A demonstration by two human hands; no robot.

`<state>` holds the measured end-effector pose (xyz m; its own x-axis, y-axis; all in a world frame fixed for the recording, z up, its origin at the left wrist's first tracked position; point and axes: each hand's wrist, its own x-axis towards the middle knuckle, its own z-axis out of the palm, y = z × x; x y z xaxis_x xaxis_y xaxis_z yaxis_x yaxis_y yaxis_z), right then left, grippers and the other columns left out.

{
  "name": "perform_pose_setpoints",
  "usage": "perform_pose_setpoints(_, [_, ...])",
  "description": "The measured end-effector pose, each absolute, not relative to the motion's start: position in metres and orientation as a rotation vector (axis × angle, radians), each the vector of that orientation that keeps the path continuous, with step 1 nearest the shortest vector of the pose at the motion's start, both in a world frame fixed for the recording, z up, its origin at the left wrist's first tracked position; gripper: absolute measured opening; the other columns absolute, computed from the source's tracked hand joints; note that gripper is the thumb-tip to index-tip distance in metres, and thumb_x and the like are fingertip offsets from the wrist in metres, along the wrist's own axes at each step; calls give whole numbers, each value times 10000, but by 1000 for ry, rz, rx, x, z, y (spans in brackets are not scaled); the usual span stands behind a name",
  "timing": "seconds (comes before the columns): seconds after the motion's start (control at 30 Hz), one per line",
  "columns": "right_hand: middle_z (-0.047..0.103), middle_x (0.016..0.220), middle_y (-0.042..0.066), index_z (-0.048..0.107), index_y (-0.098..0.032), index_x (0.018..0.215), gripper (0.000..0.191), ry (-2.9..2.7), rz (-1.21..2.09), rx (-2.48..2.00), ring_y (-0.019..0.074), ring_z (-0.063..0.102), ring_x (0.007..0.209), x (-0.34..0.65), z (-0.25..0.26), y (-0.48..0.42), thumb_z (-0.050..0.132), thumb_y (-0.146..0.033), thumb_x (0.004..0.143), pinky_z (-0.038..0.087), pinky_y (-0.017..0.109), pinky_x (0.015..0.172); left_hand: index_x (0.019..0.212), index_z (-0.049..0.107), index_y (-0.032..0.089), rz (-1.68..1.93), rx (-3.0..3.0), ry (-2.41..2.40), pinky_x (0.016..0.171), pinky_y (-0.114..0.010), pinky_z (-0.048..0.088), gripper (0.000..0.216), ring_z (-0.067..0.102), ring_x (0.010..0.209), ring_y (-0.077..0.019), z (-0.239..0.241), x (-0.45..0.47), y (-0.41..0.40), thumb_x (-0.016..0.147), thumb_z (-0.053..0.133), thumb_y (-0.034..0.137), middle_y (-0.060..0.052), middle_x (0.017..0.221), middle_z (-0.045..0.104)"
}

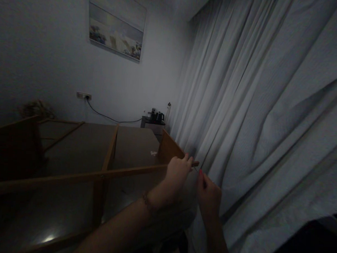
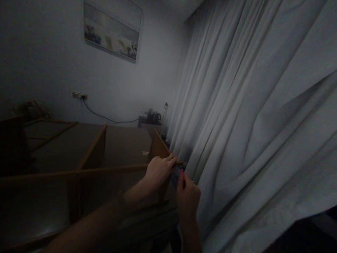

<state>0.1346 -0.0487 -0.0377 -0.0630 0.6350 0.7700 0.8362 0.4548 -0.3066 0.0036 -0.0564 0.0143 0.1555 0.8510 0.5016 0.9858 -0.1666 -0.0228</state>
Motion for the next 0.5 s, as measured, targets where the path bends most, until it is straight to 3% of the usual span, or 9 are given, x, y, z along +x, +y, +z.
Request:
perform_pose_setpoints(0.23, [616, 555, 43, 612, -178, 648, 571, -1701, -35, -1216, 136, 524, 491, 131, -38, -50, 304, -542, 963, 308, 247, 532, 1262, 532, 179, -551, -2101, -1781, 701, -301, 504, 372, 685, 942, -220, 16, 4, -61, 904, 561, 278, -109, 1270, 617])
perform_pose_setpoints(0.5, [521, 558, -11, 541, -178, 621, 471, -1708, -6, -1035, 111, 437, 509, 144, -43, -36, 394, -488, 942, 297, 237, 535, 1287, 514, 192, -551, -2086, -1771, 677, -305, 498, 416, 685, 930, -224, 18, 4, -64, 895, 574, 316, -97, 1291, 606])
